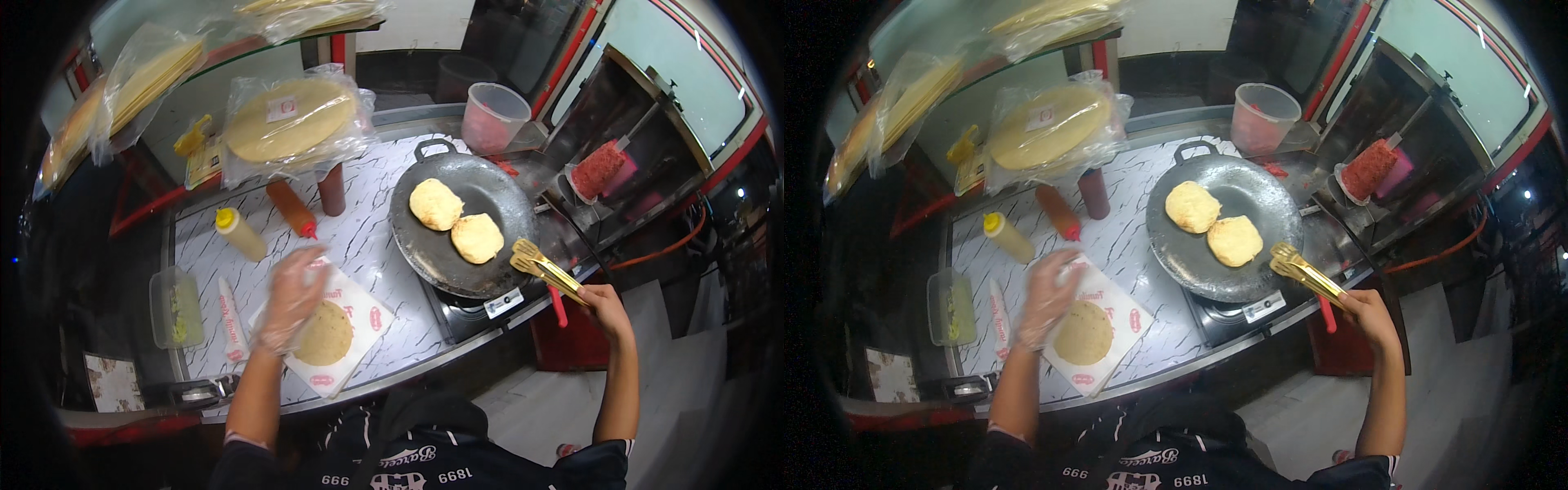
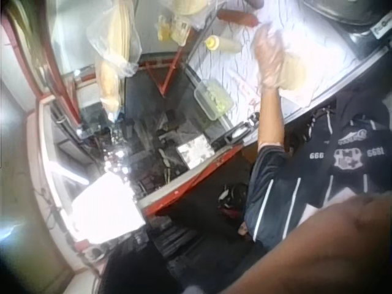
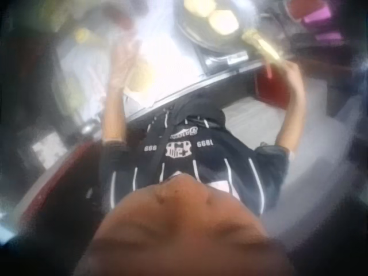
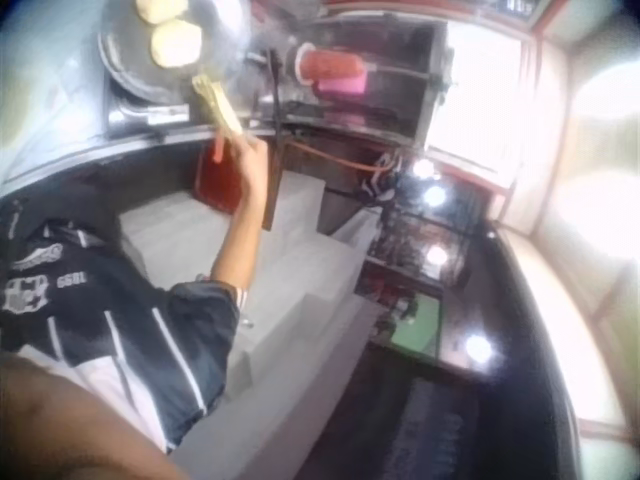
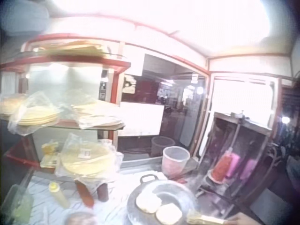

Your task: The person assembles tacos by placing cooked tortillas on a paper, adding shredded lettuce and sliced meat, and drizzling sauces. They then fold the paper to wrap the taco and place it into a plastic bag for delivery.

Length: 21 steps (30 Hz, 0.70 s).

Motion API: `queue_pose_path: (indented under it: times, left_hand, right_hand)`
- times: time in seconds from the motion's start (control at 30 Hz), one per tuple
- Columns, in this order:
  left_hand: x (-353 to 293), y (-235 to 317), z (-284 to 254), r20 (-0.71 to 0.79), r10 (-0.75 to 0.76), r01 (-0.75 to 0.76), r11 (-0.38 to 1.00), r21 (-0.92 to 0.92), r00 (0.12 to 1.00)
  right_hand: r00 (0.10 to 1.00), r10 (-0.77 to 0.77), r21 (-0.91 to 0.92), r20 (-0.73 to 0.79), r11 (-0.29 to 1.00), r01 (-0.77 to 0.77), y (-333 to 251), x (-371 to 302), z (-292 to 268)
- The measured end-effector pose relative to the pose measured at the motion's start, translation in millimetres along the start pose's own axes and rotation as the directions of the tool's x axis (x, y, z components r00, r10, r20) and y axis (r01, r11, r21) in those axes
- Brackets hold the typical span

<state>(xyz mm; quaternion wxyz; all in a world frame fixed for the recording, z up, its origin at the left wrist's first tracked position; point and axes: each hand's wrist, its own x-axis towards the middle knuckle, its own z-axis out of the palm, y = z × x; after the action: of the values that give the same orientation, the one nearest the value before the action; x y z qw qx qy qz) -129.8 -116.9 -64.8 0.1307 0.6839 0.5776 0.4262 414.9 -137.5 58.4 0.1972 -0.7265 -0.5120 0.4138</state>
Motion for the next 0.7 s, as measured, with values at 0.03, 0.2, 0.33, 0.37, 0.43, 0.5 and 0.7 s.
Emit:
queue_pose_path:
  times: [0.03,0.2,0.33,0.37,0.43,0.5,0.7]
  left_hand:
    - [29,27,18,0.084,0.106,-0.109,0.994,0.024,0.991]
    - [126,71,114,0.366,0.240,-0.374,0.855,0.360,0.899]
    - [139,74,135,0.487,0.187,-0.404,0.827,0.391,0.853]
    - [137,70,134,0.476,0.194,-0.394,0.842,0.368,0.858]
    - [136,60,124,0.355,0.235,-0.333,0.910,0.247,0.905]
    - [123,62,92,0.156,0.202,-0.216,0.973,0.081,0.967]
    - [51,74,31,0.022,0.242,-0.243,0.965,0.098,0.970]
  right_hand:
    - [0.999,0.035,0.028,0.028,0.999,-0.035,-2,7,-1]
    - [0.977,-0.020,0.176,0.214,0.984,-0.019,-15,75,15]
    - [0.963,-0.129,0.166,0.238,0.982,0.090,-42,127,58]
    - [0.964,-0.176,0.159,0.202,0.977,0.145,-46,139,75]
    - [0.881,-0.472,0.016,0.001,0.881,0.472,-53,145,89]
    - [0.456,-0.867,-0.331,-0.203,0.499,0.801,-51,135,98]
    - [0.589,-0.808,-0.674,0.020,0.424,0.605,-44,68,78]
